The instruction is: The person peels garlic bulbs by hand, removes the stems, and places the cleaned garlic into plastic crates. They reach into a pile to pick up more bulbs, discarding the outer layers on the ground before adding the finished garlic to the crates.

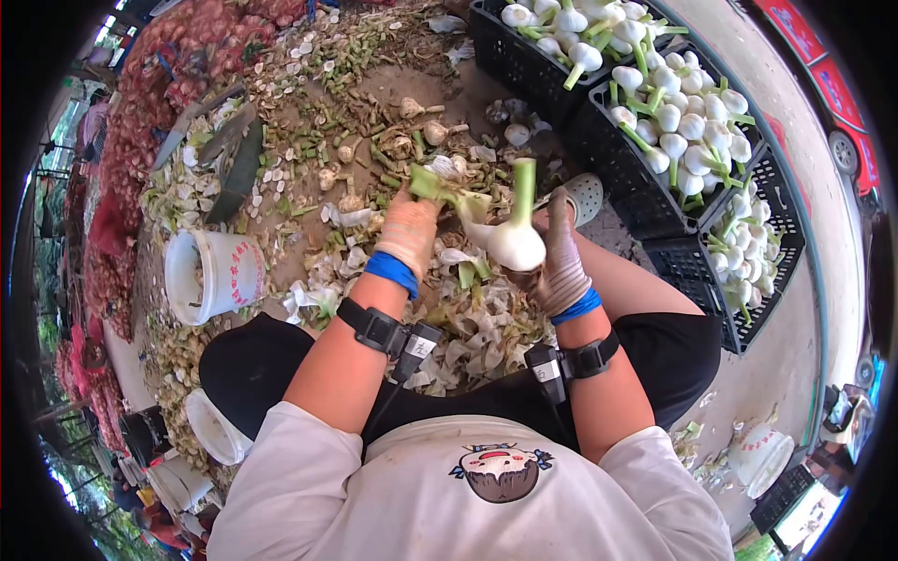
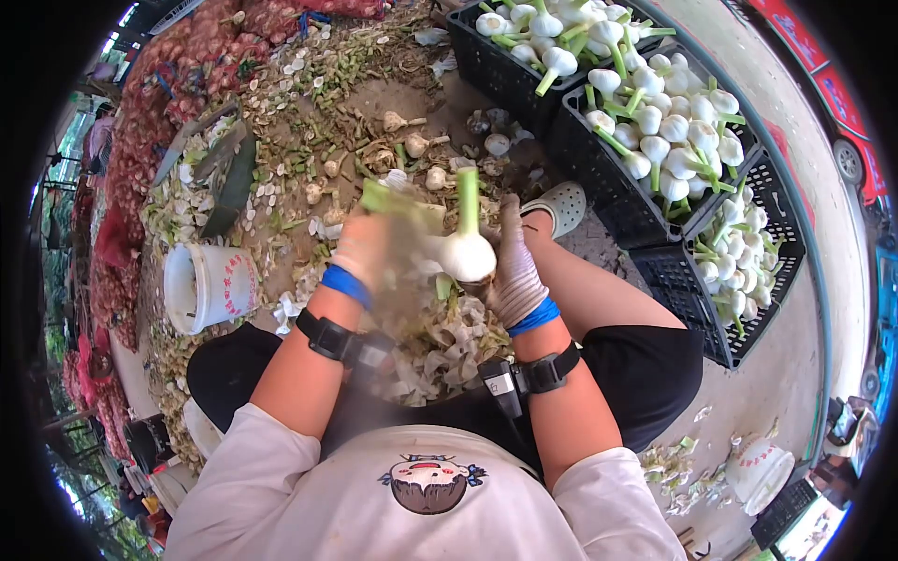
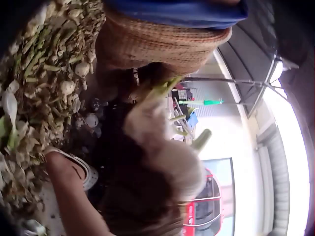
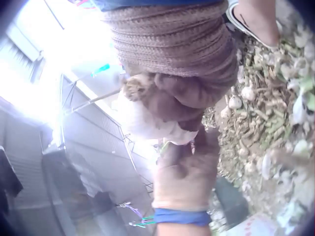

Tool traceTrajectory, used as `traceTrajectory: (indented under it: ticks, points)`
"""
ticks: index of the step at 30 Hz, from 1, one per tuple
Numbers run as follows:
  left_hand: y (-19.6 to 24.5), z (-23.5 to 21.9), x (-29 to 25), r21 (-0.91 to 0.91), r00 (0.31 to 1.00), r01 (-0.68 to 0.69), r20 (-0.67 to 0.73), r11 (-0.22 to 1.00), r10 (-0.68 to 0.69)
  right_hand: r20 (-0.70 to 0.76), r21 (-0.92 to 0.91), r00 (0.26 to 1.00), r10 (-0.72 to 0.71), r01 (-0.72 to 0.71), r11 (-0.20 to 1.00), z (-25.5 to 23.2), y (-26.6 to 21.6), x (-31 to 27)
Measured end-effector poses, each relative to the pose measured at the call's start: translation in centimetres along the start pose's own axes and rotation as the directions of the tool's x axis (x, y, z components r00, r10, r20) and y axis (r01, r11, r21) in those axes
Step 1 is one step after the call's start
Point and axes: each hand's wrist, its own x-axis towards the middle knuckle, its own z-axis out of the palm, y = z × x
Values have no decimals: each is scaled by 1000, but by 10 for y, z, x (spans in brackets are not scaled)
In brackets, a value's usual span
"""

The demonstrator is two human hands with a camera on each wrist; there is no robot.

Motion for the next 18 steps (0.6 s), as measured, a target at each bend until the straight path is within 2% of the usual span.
traceTrajectory:
  ticks: [1,2,3,4,5,6,8,9,11,12,13,14,15,16,18]
  points:
    - [20,-23,2,290,968,4,238,957,-76,307,-215,952,-1,71,974,-27,0,13]
    - [22,-16,0,287,968,5,240,958,-77,34,-426,978,-204,199,882,-18,15,19]
    - [25,-8,-6,-611,993,-8,92,791,81,-10,-401,963,-270,243,883,-13,18,19]
    - [30,0,-11,-992,991,-122,-123,-31,48,-56,-379,941,-333,288,879,-9,18,18]
    - [58,-16,-10,-875,945,-273,-321,400,-57,-138,-157,954,-264,243,957,-9,16,21]
    - [64,-19,-14,-878,946,-269,-318,395,-62,-202,77,963,-178,197,977,-10,11,26]
    - [71,-22,-24,-990,999,-8,-13,140,-36,-82,347,993,-81,105,932,-23,4,34]
    - [73,-22,-28,-991,991,133,133,11,7,-100,355,989,-105,134,925,-27,2,40]
    - [73,-20,-34,-883,910,412,388,-225,144,-122,353,985,-120,156,922,-26,-3,46]
    - [72,-19,-34,-779,843,538,485,-322,233,-3,315,993,-120,115,942,-24,-7,50]
    - [68,-3,-30,-806,774,587,531,-76,345,120,271,987,-111,75,960,-15,-11,51]
    - [72,4,-28,-666,685,721,644,-192,341,-82,313,997,12,14,950,8,-20,49]
    - [66,5,-23,-736,748,551,644,394,158,-193,209,979,-72,113,971,16,-29,63]
    - [54,3,-17,-438,834,273,552,856,17,-290,95,943,-166,201,975,19,-44,80]
    - [3,20,5,-256,887,392,361,884,-288,-4,110,979,-204,204,973,16,-104,105]
